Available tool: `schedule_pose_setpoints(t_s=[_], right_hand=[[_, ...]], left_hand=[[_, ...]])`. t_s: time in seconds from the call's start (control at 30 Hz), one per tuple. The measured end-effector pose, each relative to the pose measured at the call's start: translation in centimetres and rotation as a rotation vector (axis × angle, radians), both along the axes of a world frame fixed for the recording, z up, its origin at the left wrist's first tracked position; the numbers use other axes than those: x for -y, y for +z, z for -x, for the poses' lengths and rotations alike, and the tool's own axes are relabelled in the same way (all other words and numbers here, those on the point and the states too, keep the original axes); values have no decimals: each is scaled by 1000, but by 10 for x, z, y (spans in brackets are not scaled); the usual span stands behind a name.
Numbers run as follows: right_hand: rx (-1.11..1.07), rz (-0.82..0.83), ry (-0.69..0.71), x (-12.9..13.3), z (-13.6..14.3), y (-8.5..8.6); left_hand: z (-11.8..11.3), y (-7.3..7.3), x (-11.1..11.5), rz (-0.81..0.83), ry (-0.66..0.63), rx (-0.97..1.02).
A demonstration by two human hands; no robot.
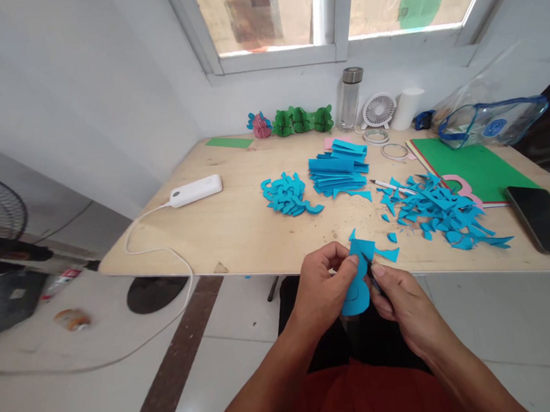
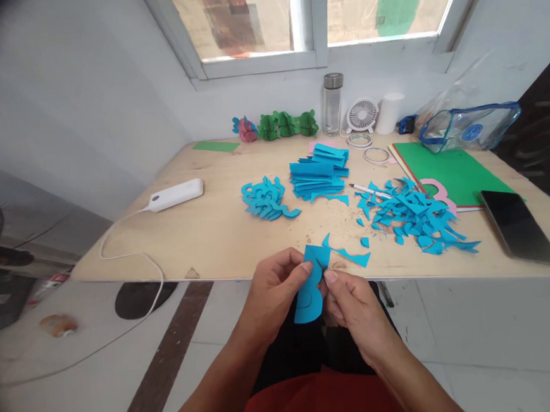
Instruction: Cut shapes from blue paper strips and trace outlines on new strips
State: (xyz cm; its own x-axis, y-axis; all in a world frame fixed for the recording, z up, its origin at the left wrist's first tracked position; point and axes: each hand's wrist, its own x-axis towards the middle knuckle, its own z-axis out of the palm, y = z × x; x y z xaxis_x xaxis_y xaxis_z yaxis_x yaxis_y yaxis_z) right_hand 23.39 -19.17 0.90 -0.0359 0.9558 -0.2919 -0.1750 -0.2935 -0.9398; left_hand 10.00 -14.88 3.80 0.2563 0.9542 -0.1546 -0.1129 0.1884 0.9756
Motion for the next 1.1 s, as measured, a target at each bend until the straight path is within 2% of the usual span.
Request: schedule_pose_setpoints(t_s=[0.27, 0.73, 1.1], right_hand=[[29, -12, -8, 0, -1, -1], [25, -13, -15, 1, -1, -2], [30, -17, 12, 0, -4, -3]], left_hand=[[0, -2, 0, -6, -3, -10], [-2, 4, 5, 130, 18, 141], [-2, 5, 3, 105, 19, 145]])
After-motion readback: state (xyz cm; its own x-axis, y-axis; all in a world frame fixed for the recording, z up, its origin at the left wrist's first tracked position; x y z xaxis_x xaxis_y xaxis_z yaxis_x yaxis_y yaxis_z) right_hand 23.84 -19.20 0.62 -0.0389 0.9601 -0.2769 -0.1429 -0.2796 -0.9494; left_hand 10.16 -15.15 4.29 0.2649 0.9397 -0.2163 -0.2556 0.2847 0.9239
